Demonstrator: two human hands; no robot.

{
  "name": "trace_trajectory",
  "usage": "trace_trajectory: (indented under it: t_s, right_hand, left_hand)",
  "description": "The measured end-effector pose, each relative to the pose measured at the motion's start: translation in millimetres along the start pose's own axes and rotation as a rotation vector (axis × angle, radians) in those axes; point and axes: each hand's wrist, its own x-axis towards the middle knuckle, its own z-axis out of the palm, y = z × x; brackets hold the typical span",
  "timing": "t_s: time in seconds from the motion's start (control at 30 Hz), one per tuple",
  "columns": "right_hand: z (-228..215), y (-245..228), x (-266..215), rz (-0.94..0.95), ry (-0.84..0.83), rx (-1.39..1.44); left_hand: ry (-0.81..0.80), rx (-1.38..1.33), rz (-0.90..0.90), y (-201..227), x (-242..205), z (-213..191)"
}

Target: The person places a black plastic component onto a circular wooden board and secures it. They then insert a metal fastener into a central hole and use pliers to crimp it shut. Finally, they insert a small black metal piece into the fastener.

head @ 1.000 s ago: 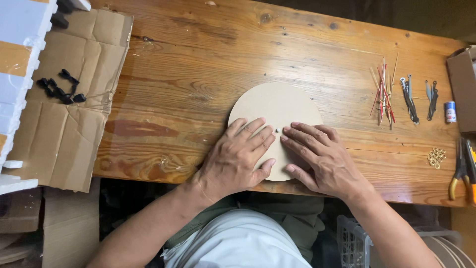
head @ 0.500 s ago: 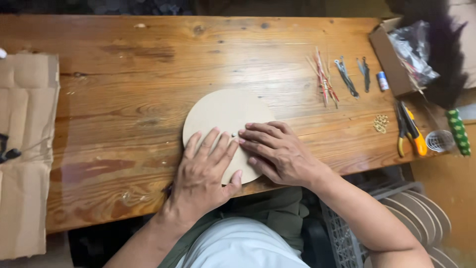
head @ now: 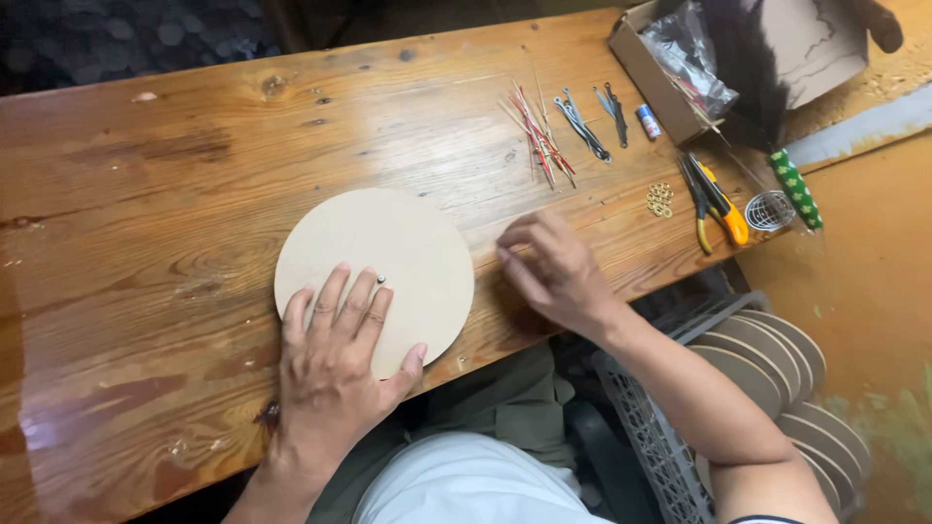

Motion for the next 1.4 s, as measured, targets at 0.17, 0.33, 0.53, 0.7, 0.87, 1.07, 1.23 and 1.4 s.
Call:
trace_trajectory:
  t_s: [0.17,0.33,0.53,0.7,0.87,1.07,1.23,1.4]
  right_hand:
    - [-79,62,-42,0.596,-0.015,-0.355]
    - [-131,89,-71,1.003,-0.099,-0.514]
    - [-129,96,-81,1.081,-0.053,-0.371]
    - [-123,96,-77,1.109,-0.032,-0.336]
    - [-121,112,-83,1.098,-0.037,-0.339]
    - [-121,107,-80,1.167,-0.027,-0.329]
    - [-121,101,-80,1.128,-0.034,-0.41]
    - [-89,69,-59,0.823,0.114,0.091]
  left_hand:
    - [0.002,-0.02,-0.008,1,-2,4]
    - [0.004,-0.035,-0.011,2,-3,5]
    - [0.001,-0.033,-0.015,2,-3,7]
    - [-0.015,-0.017,-0.02,2,-5,8]
    - [-0.005,-0.031,-0.017,2,-4,7]
    - [0.01,-0.039,-0.019,2,-4,7]
    - [0.015,-0.089,-0.057,1,-7,6]
    - [-0.034,-0.13,-0.045,1,-8,4]
